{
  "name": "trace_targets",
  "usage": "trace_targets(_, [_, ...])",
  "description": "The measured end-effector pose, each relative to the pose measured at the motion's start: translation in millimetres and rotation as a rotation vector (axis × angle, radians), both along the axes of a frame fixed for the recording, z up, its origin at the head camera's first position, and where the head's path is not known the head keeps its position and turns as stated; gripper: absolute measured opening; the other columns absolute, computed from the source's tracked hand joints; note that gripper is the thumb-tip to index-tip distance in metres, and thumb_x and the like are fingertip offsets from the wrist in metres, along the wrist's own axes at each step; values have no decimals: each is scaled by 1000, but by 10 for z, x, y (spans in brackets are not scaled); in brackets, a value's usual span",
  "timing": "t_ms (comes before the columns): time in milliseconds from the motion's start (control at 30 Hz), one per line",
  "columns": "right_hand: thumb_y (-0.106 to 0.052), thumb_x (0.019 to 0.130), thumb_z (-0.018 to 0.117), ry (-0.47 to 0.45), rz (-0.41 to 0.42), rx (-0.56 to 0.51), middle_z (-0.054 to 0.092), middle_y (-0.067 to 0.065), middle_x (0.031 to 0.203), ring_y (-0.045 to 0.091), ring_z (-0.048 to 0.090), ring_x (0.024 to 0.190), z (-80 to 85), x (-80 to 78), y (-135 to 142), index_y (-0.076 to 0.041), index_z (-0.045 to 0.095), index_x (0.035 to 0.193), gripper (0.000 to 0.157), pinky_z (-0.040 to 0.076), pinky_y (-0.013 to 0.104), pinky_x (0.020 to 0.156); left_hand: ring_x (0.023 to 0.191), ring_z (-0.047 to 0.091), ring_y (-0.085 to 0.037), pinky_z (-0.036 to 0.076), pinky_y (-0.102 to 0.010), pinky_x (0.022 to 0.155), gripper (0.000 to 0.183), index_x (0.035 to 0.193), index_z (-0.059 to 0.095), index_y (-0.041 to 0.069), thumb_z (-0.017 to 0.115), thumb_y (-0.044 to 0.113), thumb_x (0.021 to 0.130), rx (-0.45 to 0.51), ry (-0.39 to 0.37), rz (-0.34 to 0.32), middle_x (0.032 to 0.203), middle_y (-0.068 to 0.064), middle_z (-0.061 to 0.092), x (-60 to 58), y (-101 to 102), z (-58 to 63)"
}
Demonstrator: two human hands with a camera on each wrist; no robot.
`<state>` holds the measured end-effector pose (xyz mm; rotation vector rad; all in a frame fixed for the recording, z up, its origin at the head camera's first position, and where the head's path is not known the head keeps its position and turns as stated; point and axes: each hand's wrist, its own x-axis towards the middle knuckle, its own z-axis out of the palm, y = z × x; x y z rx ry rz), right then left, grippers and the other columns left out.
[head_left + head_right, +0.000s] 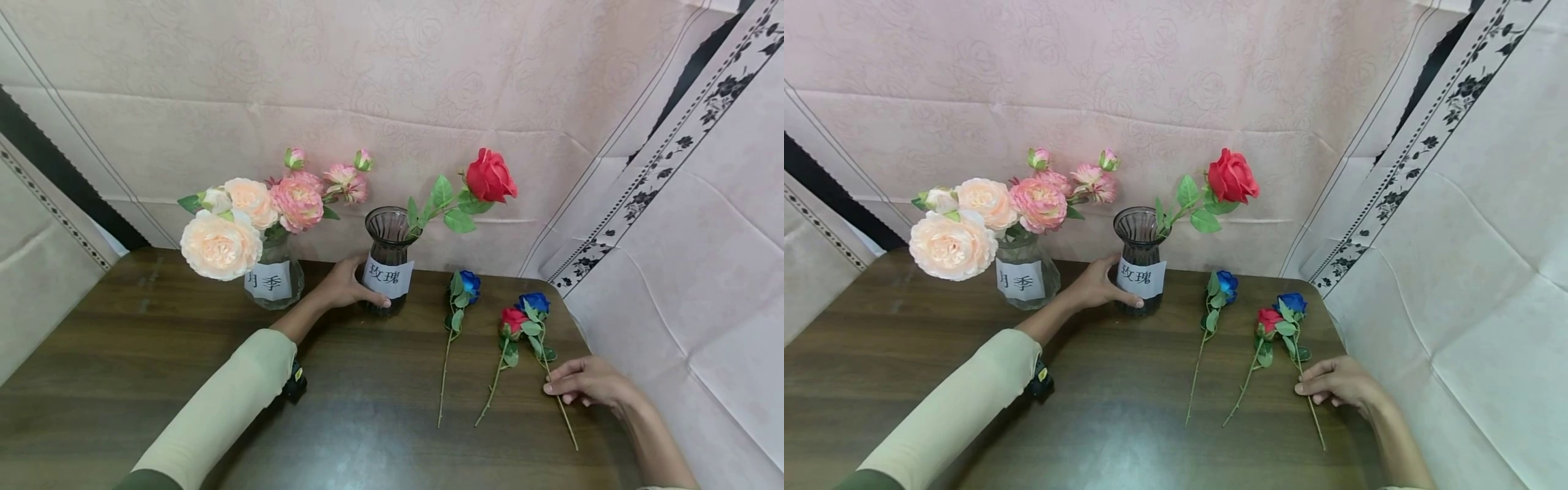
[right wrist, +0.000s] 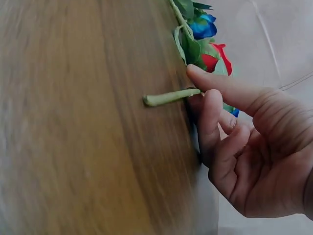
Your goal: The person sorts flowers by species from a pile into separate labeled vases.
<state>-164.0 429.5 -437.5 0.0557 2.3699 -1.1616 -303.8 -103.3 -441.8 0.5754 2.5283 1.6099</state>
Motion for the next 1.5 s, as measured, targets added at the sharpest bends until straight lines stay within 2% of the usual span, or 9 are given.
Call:
trace_targets(133, [-17, 103, 83, -6, -2, -70, 79, -8, 85, 5, 70, 74, 2, -20, -23, -1, 81, 116, 21, 57, 21, 63, 155, 55, -34, 38, -62, 135, 95, 159, 60, 18, 108, 26, 77, 9, -3, -4, 160, -7, 66, -3, 0, -4])
trace_targets(300, [-11, 109, 73, -59, -51, -259, 85, -7, 103, 9, 81, 90, 0, -30, -43, -6, 78, 119, 12, 67, 25, 78, 155, 56, -34, 38, -62, 134, 95, 159, 60, 19, 107, 27, 77, 12, 0, -5, 159, -6, 66, -7, -5, -12])
trace_targets(433, [-5, 112, 68, -83, -88, -407, 87, -3, 108, 14, 84, 98, -2, -46, -82, -8, 78, 122, 15, 70, 29, 87, 155, 55, -34, 38, -62, 135, 94, 159, 60, 18, 107, 25, 78, 15, 2, -1, 159, -7, 66, -13, -3, -21])
trace_targets(633, [3, 112, 63, -62, -119, -584, 86, 1, 112, 17, 85, 104, -12, -95, -154, -12, 80, 120, 24, 70, 34, 96, 154, 56, -35, 38, -62, 135, 94, 160, 59, 17, 107, 24, 78, 17, -2, -6, 160, -8, 66, 2, 2, -5])
trace_targets(800, [7, 111, 61, -15, -152, -653, 86, 4, 112, 18, 85, 104, 14, -129, -243, -8, 80, 119, 26, 69, 34, 96, 155, 55, -36, 37, -63, 135, 96, 160, 59, 16, 107, 27, 79, 17, -7, -6, 161, -9, 65, 11, 4, 2])
trace_targets(967, [7, 110, 62, 51, -212, -653, 85, 5, 112, 18, 86, 102, 75, -158, -349, -7, 80, 118, 24, 69, 34, 96, 154, 56, -34, 40, -61, 134, 98, 160, 60, 17, 108, 28, 76, 24, -2, -4, 160, -8, 66, 11, 3, -1])
trace_targets(1233, [4, 112, 62, 129, -234, -724, 87, 4, 110, 16, 86, 103, 188, -205, -501, -14, 83, 112, 28, 70, 32, 93, 152, 58, -34, 43, -60, 131, 97, 159, 61, 17, 108, 27, 75, 29, 8, 0, 159, -8, 67, -1, -2, -21])
trace_targets(1500, [5, 113, 60, 179, -261, -837, 88, 4, 109, 17, 86, 104, 314, -267, -690, -14, 84, 111, 30, 70, 31, 93, 151, 59, -35, 43, -60, 132, 95, 159, 61, 15, 108, 28, 77, 38, 5, -8, 157, -10, 67, -19, -7, -36])
